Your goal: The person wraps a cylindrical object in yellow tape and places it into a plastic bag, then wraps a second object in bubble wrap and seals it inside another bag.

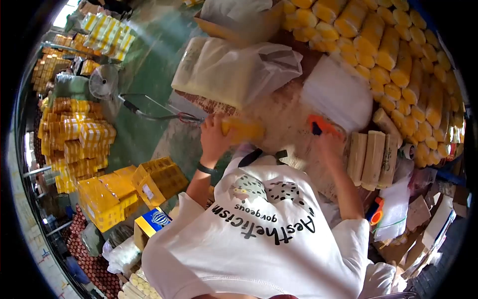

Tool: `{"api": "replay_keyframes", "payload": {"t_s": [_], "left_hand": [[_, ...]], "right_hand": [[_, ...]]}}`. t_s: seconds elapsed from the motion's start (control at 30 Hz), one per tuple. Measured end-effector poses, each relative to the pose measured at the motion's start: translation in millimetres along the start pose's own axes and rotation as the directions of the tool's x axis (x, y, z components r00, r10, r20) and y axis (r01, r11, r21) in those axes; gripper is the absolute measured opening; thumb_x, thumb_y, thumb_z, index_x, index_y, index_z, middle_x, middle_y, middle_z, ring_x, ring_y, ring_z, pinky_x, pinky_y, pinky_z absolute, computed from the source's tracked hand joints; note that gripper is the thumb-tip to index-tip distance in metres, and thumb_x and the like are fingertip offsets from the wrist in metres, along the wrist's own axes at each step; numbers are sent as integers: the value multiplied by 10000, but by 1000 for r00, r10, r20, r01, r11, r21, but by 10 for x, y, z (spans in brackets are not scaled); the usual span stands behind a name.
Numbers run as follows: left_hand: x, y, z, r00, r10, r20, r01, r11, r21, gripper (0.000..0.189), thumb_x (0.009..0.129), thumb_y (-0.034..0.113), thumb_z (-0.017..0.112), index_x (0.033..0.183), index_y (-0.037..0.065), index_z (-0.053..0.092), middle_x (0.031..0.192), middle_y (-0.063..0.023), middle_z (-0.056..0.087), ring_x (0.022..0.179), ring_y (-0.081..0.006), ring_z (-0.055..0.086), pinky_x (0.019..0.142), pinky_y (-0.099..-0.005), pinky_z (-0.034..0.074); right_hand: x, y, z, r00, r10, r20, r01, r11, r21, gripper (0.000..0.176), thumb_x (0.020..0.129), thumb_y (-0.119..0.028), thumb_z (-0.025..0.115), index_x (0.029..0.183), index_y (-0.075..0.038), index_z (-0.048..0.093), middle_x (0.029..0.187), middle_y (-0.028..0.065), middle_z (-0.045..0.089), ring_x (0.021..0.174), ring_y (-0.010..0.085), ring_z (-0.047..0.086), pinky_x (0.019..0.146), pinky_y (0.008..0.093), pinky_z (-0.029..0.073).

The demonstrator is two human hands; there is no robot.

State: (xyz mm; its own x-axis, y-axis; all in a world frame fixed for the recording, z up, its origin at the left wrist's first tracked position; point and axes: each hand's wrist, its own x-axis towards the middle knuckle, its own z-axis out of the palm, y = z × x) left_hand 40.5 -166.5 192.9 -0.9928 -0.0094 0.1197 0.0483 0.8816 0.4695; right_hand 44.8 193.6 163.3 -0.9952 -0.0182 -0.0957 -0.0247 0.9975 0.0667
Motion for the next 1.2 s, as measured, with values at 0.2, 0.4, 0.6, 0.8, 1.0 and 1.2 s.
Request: {"api": "replay_keyframes", "payload": {"t_s": [0.2,0.4,0.6,0.8,1.0,1.2], "left_hand": [[182,-176,-52,983,-180,-24,177,979,-98,313,897,325,511,1084,83,579,1085,-145,564,959,-370,511,822,-452,417],[262,-273,171,991,-26,-131,25,1000,-10,297,940,286,428,1067,87,609,1083,-135,586,956,-352,533,826,-434,427],[247,-130,329,941,-139,-310,80,978,-194,348,978,268,394,1182,24,537,1208,-165,533,1119,-300,501,931,-392,397],[125,-381,827,958,-236,162,235,325,-916,342,971,314,436,1178,65,546,1072,-44,586,967,-146,568,775,-298,474],[-646,-727,890,817,-311,486,548,155,-822,205,920,227,560,1022,49,574,793,-27,618,665,-144,604,596,-281,517],[-831,-1770,1063,771,-293,565,559,-113,-821,175,896,246,577,893,72,565,765,-46,597,625,-163,595,483,-275,472]], "right_hand": [[-102,488,1227,998,11,68,-10,1000,-5,406,752,-249,652,1084,-23,592,1138,197,560,1110,296,527,936,487,381],[254,-1392,-79,904,-366,-220,411,607,680,754,654,-288,777,1288,-44,451,1271,212,476,1170,388,447,987,449,364],[584,-2109,449,841,-444,-309,465,300,833,991,543,-418,838,1316,-6,375,1288,221,462,1163,402,452,1001,457,351],[855,-1780,826,985,-119,-126,107,-150,983,787,642,-279,811,1290,-45,429,1210,119,537,1098,252,524,959,378,410],[188,91,652,872,-75,483,-429,-590,684,564,839,-373,607,1280,-57,450,1188,93,557,1085,231,538,954,386,414],[546,2873,-481,758,648,-68,-170,298,939,568,845,-333,566,1312,-47,416,1209,153,540,1062,280,546,920,410,434]]}}
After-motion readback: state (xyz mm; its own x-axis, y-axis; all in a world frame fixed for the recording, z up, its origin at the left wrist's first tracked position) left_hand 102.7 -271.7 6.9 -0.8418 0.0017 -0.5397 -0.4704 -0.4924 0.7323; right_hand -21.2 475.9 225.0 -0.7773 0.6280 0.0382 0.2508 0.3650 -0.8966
